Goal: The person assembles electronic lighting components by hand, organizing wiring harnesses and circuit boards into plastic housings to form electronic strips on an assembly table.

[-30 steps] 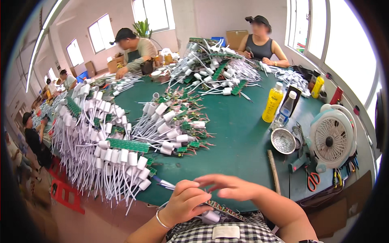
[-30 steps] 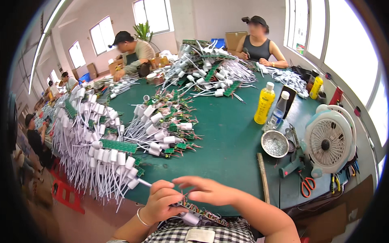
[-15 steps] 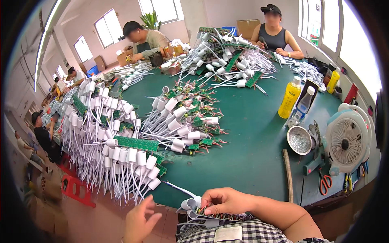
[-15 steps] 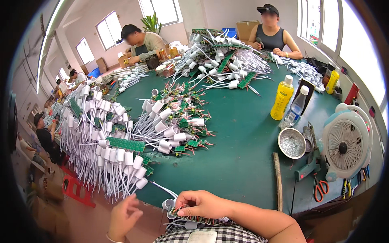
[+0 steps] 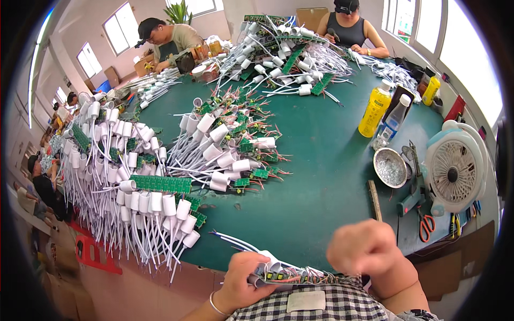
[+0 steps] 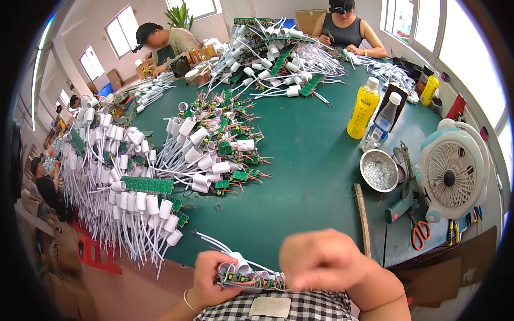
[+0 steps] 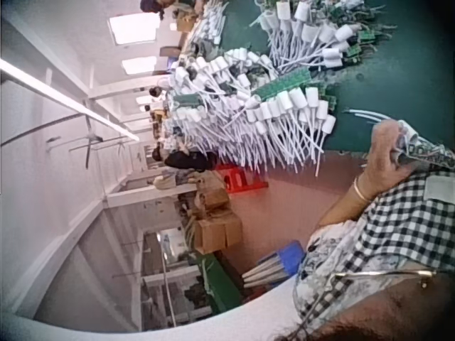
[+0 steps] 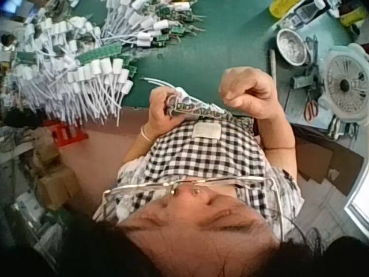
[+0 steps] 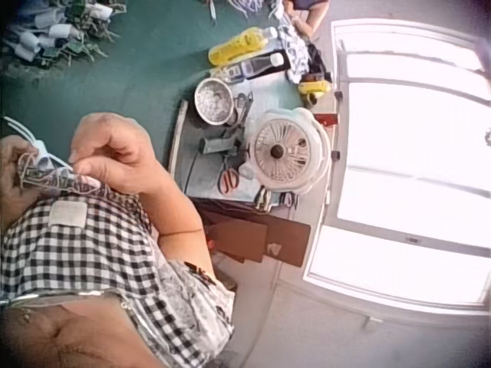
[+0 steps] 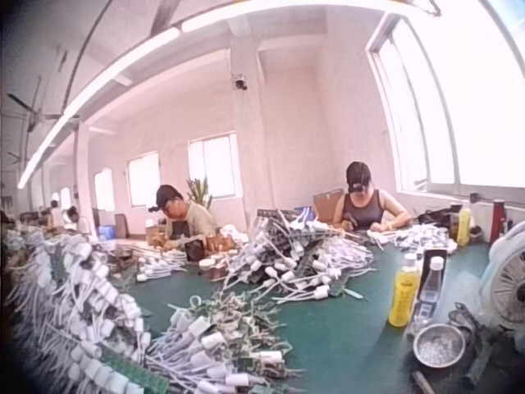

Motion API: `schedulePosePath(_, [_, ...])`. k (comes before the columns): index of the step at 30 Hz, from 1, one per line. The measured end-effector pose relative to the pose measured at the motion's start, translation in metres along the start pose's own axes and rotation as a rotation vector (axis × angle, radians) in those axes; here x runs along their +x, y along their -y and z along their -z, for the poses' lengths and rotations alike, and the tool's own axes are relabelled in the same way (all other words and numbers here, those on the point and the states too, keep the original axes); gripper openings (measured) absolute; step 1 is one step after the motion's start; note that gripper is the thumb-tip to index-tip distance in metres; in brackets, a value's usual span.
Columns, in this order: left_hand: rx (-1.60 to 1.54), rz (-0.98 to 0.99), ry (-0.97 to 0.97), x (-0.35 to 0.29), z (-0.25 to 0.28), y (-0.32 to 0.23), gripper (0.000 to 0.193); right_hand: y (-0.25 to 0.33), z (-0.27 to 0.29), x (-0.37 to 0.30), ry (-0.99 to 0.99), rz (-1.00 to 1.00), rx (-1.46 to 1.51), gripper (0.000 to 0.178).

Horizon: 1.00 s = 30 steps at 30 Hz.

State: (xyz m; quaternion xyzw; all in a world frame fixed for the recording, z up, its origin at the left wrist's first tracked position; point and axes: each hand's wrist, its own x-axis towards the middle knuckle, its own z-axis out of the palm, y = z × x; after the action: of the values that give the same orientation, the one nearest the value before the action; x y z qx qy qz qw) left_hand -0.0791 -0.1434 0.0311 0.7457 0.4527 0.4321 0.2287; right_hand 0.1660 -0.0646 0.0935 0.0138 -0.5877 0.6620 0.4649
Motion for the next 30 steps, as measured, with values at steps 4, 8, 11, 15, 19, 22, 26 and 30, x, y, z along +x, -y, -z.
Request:
schedulePosePath(4, [-0.258, -0.233, -0.047, -0.007, -0.015, 0.011, 0.117, -0.043, 0.005, 0.028, 0.298, -0.143, -0.583, 0.036])
schedulePosePath(8, [-0.201, -0.267, -0.048, -0.003, -0.014, 0.004, 0.122, -0.063, 0.000, 0.025, 0.489, -0.101, -0.704, 0.034])
schedulePosePath(11, [-0.153, -0.180, -0.060, -0.010, -0.012, 0.001, 0.122, -0.058, 0.002, 0.031, 0.578, -0.047, -0.811, 0.024])
schedulePosePath(15, [-0.162, -0.242, -0.012, -0.002, -0.012, 0.001, 0.122, -0.059, 0.003, 0.034, 0.577, -0.090, -0.760, 0.017])
schedulePosePath(19, [-0.048, -0.260, -0.055, -0.001, -0.015, 0.001, 0.124, -0.062, 0.007, 0.028, 0.650, -0.098, -0.779, 0.017])
schedulePosePath(22, [-0.153, -0.294, -0.050, -0.008, -0.020, 0.011, 0.115, -0.052, 0.004, 0.028, 0.553, -0.073, -0.846, 0.015])
schedulePosePath(26, [-0.083, 0.009, 0.068, -0.011, -0.005, 0.006, 0.066, -0.022, 0.011, 0.034, 0.504, 0.037, -0.933, 0.008])
schedulePosePath(30, [0.087, -0.129, 0.037, -0.012, -0.003, 0.005, 0.041, 0.005, 0.020, 0.017, 0.456, 0.019, -0.609, 0.013])
